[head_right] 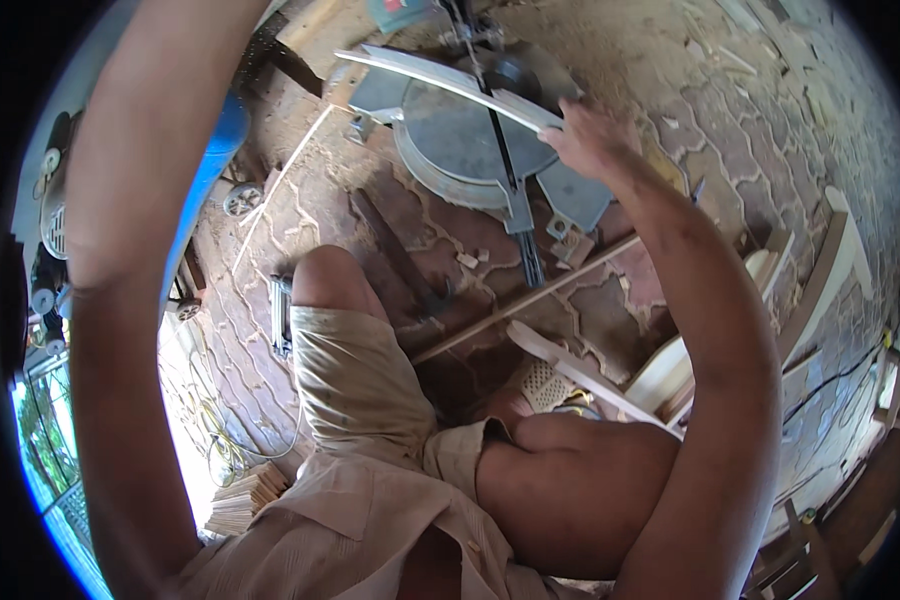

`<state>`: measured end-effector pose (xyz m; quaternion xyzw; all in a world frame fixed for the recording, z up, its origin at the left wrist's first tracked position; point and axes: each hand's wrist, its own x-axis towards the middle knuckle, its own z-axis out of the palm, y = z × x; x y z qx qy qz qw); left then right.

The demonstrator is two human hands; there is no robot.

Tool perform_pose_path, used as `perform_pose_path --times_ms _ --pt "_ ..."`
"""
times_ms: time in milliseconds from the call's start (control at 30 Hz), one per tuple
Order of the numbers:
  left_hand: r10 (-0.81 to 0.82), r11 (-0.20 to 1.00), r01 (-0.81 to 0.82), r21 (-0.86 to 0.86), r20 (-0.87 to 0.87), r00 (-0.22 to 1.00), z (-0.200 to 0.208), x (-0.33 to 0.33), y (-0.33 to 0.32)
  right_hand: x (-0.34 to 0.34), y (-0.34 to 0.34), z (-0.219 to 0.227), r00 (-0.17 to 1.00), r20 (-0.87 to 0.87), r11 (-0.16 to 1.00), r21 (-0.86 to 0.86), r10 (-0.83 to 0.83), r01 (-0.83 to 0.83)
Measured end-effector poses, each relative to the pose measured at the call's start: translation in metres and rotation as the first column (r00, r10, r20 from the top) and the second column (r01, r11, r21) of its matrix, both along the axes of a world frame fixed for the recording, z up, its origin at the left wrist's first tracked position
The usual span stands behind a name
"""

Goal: Cutting wood pieces with a miter saw, sanding with an angle grinder, and assembling a frame with a nail gun.

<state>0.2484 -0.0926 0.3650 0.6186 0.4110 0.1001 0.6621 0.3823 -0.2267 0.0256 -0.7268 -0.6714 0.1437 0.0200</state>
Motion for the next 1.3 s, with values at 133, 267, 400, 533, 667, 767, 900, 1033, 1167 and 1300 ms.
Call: perform_pose_path --times_ms 133,267,400,533,667,767,900,1033,1167,1300 --pt "0.115 0.721 -0.135 0.68 0.075 0.991 -0.042 -0.111 -0.016 -0.002 0.005 -0.002 0.994 -0.085 0.99 0.128 0.066 -0.055" --pt "0.382 0.749 -0.157 0.643 -0.226 0.896 -0.195 -0.188 0.04 0.002 0.003 -0.002 0.993 -0.113 0.999 0.037 -0.011 0.016" --pt "0.778 0.623 -0.772 0.128 0.0 0.628 -0.355 -0.267 0.14 -0.008 0.013 -0.012 0.989 -0.135 0.978 0.207 0.067 -0.038" --pt "0.865 0.5 -0.805 -0.318 0.144 0.481 -0.391 -0.249 0.18 -0.007 0.011 -0.006 0.991 -0.129 0.992 0.129 0.034 -0.018" --pt "0.937 0.348 -0.893 -0.285 0.067 0.343 -0.4 -0.211 0.192 0.009 0.006 -0.015 0.985 -0.162 0.983 0.177 0.067 -0.037" --pt "0.95 0.313 -0.879 -0.36 0.117 0.29 -0.401 -0.237 0.203 -0.004 0.012 -0.012 0.983 -0.167 0.974 0.224 0.078 -0.039" --pt "0.951 0.31 -0.875 -0.37 0.119 0.287 -0.403 -0.226 0.201 0.005 0.009 -0.016 0.989 -0.126 0.973 0.227 0.079 -0.049" --pt "0.946 0.325 -0.873 -0.365 0.104 0.309 -0.406 -0.224 0.202 0.004 0.009 -0.013 0.992 -0.116 0.99 0.137 0.048 -0.032" --pt "0.931 0.365 -0.848 -0.385 0.134 0.34 -0.407 -0.237 0.207 -0.001 0.01 -0.007 0.993 -0.109 0.991 0.134 0.036 -0.021" --pt "0.921 0.387 -0.846 -0.367 0.124 0.368 -0.403 -0.241 0.207 -0.007 0.011 -0.003 0.992 -0.12 0.988 0.156 0.039 -0.02"
